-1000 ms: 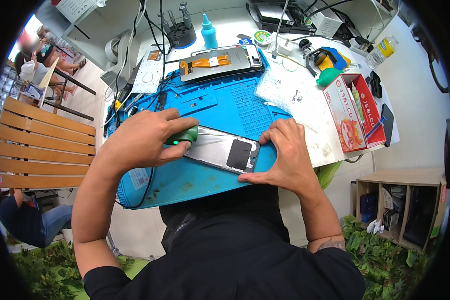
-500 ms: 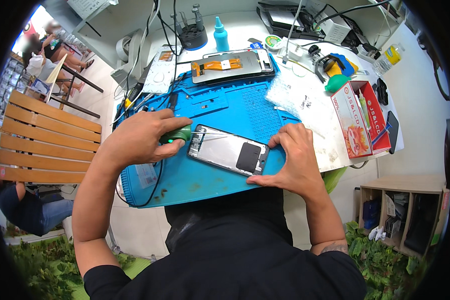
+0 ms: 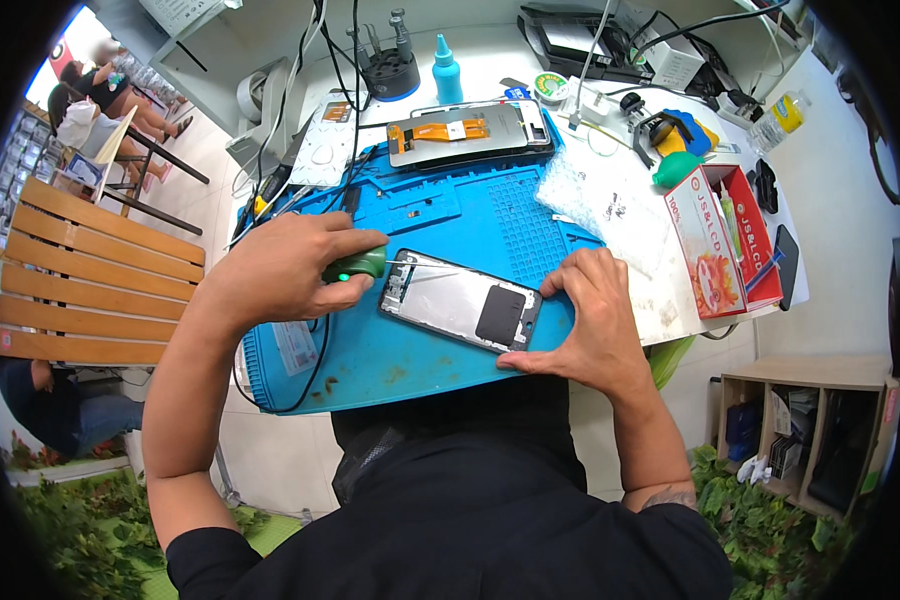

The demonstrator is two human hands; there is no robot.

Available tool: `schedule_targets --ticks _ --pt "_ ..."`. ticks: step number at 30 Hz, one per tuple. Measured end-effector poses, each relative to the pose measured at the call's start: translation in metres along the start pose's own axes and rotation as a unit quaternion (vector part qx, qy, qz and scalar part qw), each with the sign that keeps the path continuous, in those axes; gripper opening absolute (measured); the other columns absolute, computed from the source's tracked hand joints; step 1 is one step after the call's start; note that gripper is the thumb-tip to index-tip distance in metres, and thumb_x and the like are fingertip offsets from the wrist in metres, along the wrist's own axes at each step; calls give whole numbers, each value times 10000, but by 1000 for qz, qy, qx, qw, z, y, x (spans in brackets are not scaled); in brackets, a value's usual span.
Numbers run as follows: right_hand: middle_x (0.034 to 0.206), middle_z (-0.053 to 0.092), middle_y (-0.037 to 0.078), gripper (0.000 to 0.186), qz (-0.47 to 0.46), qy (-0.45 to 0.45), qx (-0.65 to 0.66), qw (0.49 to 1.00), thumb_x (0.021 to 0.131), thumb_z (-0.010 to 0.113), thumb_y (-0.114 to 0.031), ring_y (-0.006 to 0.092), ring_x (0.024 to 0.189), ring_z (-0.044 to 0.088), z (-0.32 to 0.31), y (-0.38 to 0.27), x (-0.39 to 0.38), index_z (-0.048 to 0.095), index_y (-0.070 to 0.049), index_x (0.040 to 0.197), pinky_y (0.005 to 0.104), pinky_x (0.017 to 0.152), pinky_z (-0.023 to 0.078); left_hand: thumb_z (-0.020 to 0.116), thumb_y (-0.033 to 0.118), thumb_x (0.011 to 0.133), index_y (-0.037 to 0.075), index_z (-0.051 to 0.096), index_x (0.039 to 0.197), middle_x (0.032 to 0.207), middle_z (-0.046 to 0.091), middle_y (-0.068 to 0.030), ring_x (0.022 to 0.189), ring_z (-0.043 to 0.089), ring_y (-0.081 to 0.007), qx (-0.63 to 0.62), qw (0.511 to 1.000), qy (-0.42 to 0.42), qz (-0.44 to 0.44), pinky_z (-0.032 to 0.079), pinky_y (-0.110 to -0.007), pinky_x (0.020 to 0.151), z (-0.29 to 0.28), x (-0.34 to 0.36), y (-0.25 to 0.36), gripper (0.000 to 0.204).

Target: The person disassembles a mobile phone by removing internal components and unscrewing parts with a screwdriver and a metal tool.

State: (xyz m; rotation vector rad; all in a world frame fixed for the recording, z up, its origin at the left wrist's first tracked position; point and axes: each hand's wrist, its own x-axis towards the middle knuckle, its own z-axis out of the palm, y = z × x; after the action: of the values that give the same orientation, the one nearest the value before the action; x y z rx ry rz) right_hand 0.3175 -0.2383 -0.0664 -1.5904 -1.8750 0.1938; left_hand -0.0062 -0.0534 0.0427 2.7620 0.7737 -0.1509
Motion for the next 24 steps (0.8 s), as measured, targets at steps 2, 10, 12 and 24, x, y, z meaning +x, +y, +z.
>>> schedule_targets --ticks 2,10,12,24 --pt "1049 584 71 784 -2 -1 -1 1000 596 1099 -596 321 1058 554 0 -1 0 698 -61 1005 466 993 426 791 321 990 126 801 1434 1072 761 -161 872 768 -404 3 1000 -1 -4 617 -494 814 0 -1 1 485" --pt "1052 582 75 788 -2 1 -2 1000 600 1096 -606 322 1063 557 0 -1 0 697 -64 1009 469 994 426 786 319 996 123 791 1446 1085 762 -158 886 774 -401 -11 1000 -13 11 627 -492 819 9 17 27 490" --pt "1053 583 75 788 -3 2 -3 1000 601 1094 -611 321 1065 557 1 0 0 696 -65 1007 469 993 426 788 321 994 125 796 1446 1103 768 -162 912 779 -393 -5 1000 -9 -13 625 -488 843 4 5 15 493" --pt "1044 585 72 777 -4 2 -4 1000 608 1087 -614 322 1056 561 0 -1 1 699 -67 1001 467 988 427 787 341 1000 145 790 1436 1104 773 -156 874 780 -399 -6 999 -8 39 632 -501 803 17 25 35 478"
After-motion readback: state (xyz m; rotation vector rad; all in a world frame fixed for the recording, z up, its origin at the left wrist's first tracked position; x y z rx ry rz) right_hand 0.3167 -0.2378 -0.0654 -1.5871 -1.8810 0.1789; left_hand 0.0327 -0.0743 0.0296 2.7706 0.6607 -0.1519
